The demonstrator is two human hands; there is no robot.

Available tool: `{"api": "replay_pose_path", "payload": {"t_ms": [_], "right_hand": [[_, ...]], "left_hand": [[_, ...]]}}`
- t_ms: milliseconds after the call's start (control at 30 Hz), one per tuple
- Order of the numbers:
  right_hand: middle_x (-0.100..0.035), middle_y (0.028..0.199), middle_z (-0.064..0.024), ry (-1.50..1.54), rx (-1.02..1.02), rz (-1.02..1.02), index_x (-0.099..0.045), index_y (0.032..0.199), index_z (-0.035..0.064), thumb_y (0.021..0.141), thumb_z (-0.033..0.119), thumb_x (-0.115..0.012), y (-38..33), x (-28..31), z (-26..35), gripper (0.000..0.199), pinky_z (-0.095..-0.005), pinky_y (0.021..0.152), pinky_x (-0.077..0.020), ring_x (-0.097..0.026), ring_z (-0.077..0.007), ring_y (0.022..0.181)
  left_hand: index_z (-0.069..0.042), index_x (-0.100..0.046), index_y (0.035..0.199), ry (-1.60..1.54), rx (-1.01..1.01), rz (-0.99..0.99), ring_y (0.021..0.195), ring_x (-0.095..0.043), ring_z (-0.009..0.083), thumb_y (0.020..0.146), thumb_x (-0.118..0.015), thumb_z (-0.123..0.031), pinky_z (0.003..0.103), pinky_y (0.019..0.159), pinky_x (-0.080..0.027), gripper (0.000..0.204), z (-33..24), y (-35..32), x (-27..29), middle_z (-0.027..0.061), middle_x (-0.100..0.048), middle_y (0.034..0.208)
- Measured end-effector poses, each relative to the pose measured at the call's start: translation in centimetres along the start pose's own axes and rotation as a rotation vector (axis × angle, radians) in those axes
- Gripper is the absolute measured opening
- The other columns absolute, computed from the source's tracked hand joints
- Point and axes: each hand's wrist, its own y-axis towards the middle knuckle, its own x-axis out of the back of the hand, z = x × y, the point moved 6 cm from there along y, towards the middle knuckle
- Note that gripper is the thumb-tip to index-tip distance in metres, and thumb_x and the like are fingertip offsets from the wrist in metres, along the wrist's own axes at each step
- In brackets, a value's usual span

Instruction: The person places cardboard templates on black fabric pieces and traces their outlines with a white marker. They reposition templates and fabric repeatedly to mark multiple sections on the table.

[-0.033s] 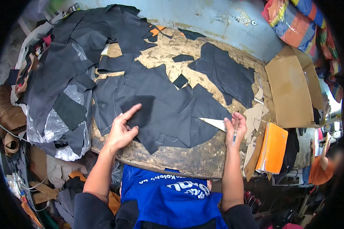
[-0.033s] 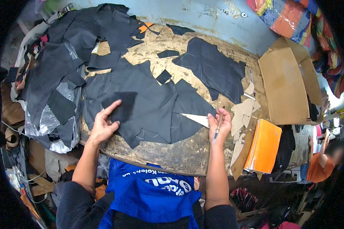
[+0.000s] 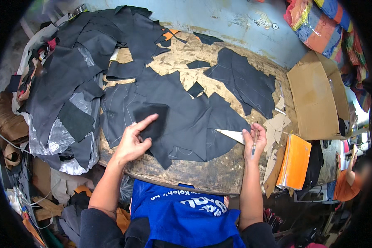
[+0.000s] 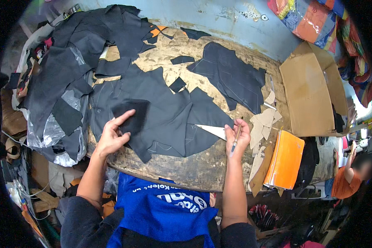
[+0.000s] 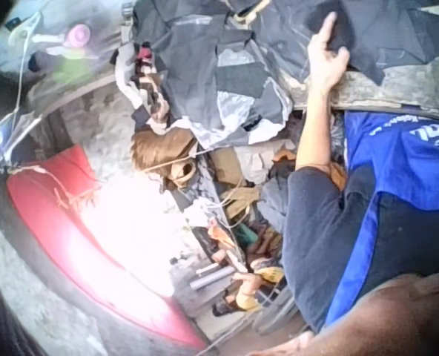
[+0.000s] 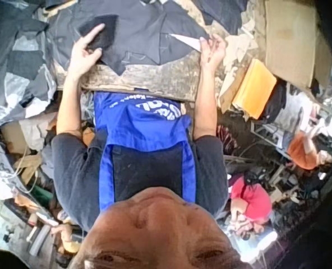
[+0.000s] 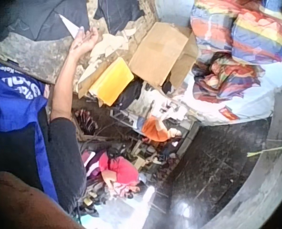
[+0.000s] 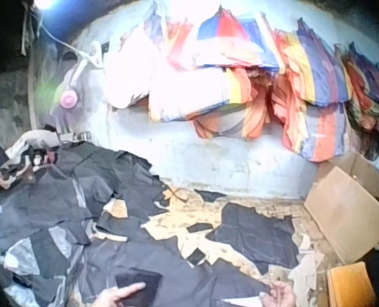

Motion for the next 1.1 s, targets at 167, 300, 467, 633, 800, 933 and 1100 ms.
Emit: {"api": "replay_pose_path", "payload": {"t_ms": [167, 300, 467, 633, 800, 933, 1100], "right_hand": [[-0.055, 0.101, -0.0065, -0.051, -0.016, -0.014, -0.052, 0.108, 0.0003, 0.074, -0.006, -0.069, -0.1, 0.2, -0.1, 0.038, -0.0225, 0.076, -0.0467, -0.055, -0.0115, 0.087], [-0.056, 0.101, -0.0074, -0.032, -0.007, 0.01, -0.051, 0.109, -0.0005, 0.074, -0.005, -0.069, 0.4, 0.0, -0.2, 0.039, -0.0228, 0.074, -0.0482, -0.056, -0.0119, 0.086], [-0.056, 0.101, -0.0081, 0.02, -0.015, 0.01, -0.05, 0.109, -0.0012, 0.075, -0.008, -0.068, 0.5, 0.1, -0.4, 0.04, -0.0238, 0.074, -0.0496, -0.059, -0.0127, 0.084], [-0.057, 0.102, -0.0102, 0.08, -0.038, 0.036, -0.048, 0.11, -0.0032, 0.075, -0.012, -0.064, 0.5, 0.0, -0.5, 0.04, -0.0269, 0.079, -0.0498, -0.06, -0.0149, 0.088], [-0.057, 0.104, -0.0107, 0.112, -0.055, 0.025, -0.049, 0.109, -0.001, 0.074, -0.011, -0.066, 0.4, -0.1, -0.3, 0.04, -0.0268, 0.083, -0.0478, -0.059, -0.0146, 0.091], [-0.057, 0.105, -0.0115, 0.113, -0.046, 0.033, -0.049, 0.11, -0.0015, 0.074, -0.012, -0.065, 0.4, -0.2, -0.1, 0.041, -0.027, 0.083, -0.0484, -0.06, -0.0151, 0.091], [-0.057, 0.104, -0.0109, 0.089, -0.045, 0.023, -0.048, 0.111, -0.0014, 0.074, -0.013, -0.065, 0.4, -0.2, -0.1, 0.042, -0.0265, 0.08, -0.0493, -0.06, -0.0147, 0.088]], "left_hand": [[-0.007, -0.049, 0.131, 0.087, -0.419, 0.203, 0.101, -0.06, 0.0308, 0.063, -0.051, -0.005, 0.033, 0.097, -0.041, 0.068, -6.6, 5.2, -0.4, 0.0192, -0.061, 0.116], [0.003, -0.046, 0.132, -0.263, -0.347, 0.121, 0.108, -0.055, 0.0161, 0.064, -0.052, 0.006, 0.028, 0.093, -0.043, 0.068, -7.1, 15.8, 0.9, 0.0085, -0.055, 0.124], [-0.002, -0.045, 0.133, 0.118, -0.094, -0.474, 0.097, -0.062, 0.0223, 0.069, -0.076, -0.019, 0.033, 0.082, -0.05, 0.074, -2.4, 26.9, 7.5, 0.0168, -0.064, 0.107], [-0.005, -0.061, 0.108, 0.694, 0.687, -0.693, 0.104, -0.061, 0.0282, 0.065, -0.08, -0.044, 0.04, 0.087, -0.049, 0.061, 8.7, 27.0, 12.6, 0.0149, -0.066, 0.101], [-0.004, -0.056, 0.074, 0.388, 0.361, -0.621, 0.087, -0.062, 0.0266, 0.069, -0.077, -0.033, 0.036, 0.078, -0.049, 0.037, 11.2, 29.7, 14.5, 0.0112, -0.067, 0.093], [-0.002, -0.051, 0.104, -0.624, -0.08, -0.464, 0.085, -0.062, 0.0174, 0.079, -0.059, 0.004, 0.032, 0.073, -0.052, 0.027, 6.1, 29.8, 14.4, 0.0102, -0.062, 0.1], [-0.002, -0.04, 0.129, -0.929, -0.264, 0.071, 0.092, -0.063, 0.0197, 0.079, -0.059, 0.006, 0.034, 0.082, -0.054, 0.054, -5.1, 23.9, 11.9, 0.0119, -0.059, 0.11]]}}
